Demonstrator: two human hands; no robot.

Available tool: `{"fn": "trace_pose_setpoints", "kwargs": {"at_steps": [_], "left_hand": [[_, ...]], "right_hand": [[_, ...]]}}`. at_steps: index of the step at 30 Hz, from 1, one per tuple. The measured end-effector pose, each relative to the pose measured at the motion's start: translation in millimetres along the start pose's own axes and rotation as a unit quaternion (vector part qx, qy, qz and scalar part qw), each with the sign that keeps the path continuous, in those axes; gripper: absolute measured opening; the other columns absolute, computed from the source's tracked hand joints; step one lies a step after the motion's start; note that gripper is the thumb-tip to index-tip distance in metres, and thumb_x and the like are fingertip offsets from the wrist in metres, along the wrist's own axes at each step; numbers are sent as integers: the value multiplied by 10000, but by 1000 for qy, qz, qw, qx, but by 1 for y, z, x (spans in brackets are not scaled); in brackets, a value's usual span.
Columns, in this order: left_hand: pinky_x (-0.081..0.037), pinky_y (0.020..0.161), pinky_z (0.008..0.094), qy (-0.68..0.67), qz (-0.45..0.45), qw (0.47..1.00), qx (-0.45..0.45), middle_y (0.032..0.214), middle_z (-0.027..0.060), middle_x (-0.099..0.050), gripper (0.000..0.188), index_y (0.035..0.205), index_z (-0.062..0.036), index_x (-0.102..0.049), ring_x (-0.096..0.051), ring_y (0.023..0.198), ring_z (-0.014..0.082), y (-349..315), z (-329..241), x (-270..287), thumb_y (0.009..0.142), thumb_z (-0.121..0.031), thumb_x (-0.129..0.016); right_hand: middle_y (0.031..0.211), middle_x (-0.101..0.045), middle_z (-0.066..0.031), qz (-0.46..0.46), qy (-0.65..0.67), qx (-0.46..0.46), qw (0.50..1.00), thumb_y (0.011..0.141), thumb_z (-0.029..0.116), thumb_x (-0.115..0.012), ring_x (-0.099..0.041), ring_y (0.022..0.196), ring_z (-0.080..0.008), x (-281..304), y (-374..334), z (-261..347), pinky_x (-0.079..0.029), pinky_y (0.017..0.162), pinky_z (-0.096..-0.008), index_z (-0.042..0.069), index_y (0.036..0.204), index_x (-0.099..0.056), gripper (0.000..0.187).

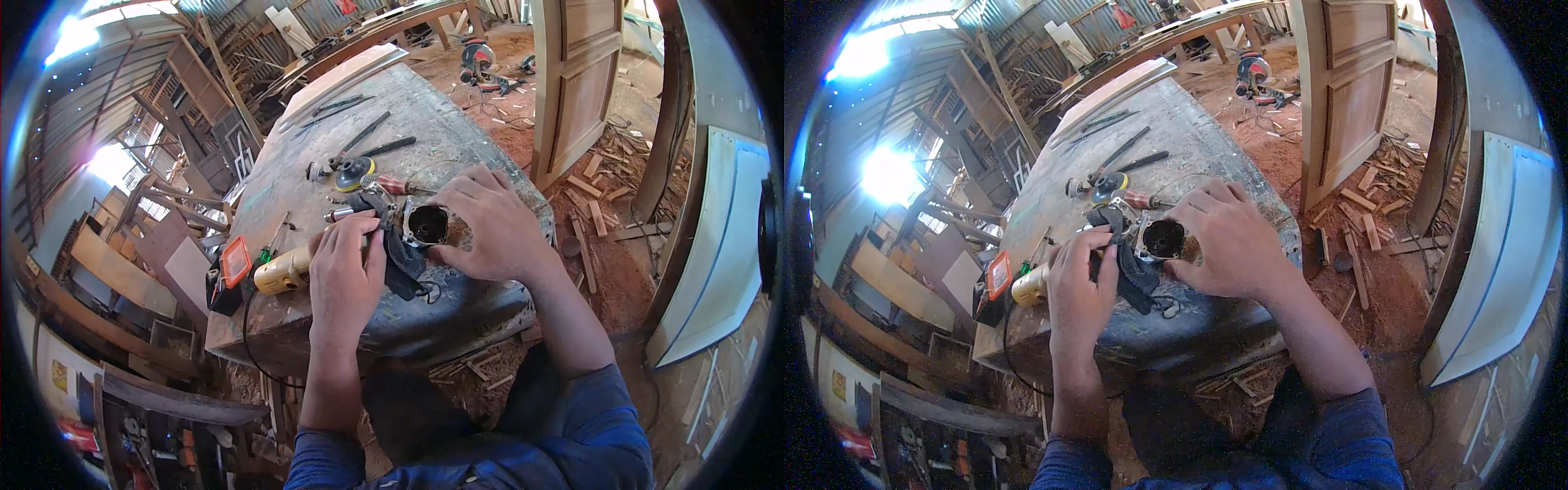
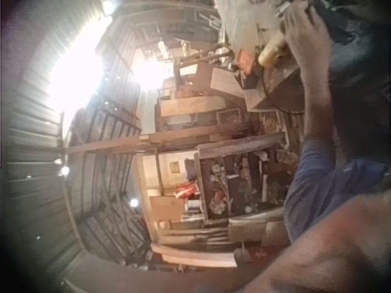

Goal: The person disassembles an angle grinder, handling and separating the rotor, gear housing, and motor casing on a workbench.

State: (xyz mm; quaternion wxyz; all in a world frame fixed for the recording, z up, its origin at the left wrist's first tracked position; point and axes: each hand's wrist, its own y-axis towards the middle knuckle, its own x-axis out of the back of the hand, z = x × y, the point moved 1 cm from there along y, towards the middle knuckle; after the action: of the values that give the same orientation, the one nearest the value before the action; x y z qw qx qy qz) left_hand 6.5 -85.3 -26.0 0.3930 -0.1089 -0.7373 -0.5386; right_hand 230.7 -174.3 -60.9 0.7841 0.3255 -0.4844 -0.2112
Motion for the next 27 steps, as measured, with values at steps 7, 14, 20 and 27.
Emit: {"fn": "trace_pose_setpoints", "kwargs": {"at_steps": [7,14,20,27], "left_hand": [[-461,1125,472,-83,206,975,-2,1339,207,-647,668,1419,-37,-543,-613,1286,426,17,-20,12,791,-80,-769],[-464,1127,472,-131,229,964,44,1342,193,-625,775,1427,-41,-491,-602,1296,406,21,-15,-3,761,-128,-877],[-460,1143,468,-153,193,969,25,1398,158,-615,784,1402,-64,-562,-596,1315,376,23,-17,-11,703,-122,-910],[-456,1169,447,-146,31,989,6,1383,128,-696,855,1387,-65,-655,-626,1335,327,-6,-13,-20,577,-88,-931]], "right_hand": [[1208,-714,-147,-6,90,23,996,757,280,-864,-608,1252,-379,10,-4,-15,-443,1139,-486,72,1192,-743,498],[1208,-709,-154,6,109,40,993,739,200,-822,-606,1272,-392,20,-8,-20,-441,1141,-499,73,1216,-743,500],[1233,-710,-159,4,124,63,990,757,219,-836,-611,1278,-390,25,-10,-20,-432,1159,-511,52,1255,-738,534],[1229,-731,-173,-140,145,-25,979,840,286,-889,-658,1234,-353,58,-15,-38,-479,1105,-470,21,1238,-738,502]]}}
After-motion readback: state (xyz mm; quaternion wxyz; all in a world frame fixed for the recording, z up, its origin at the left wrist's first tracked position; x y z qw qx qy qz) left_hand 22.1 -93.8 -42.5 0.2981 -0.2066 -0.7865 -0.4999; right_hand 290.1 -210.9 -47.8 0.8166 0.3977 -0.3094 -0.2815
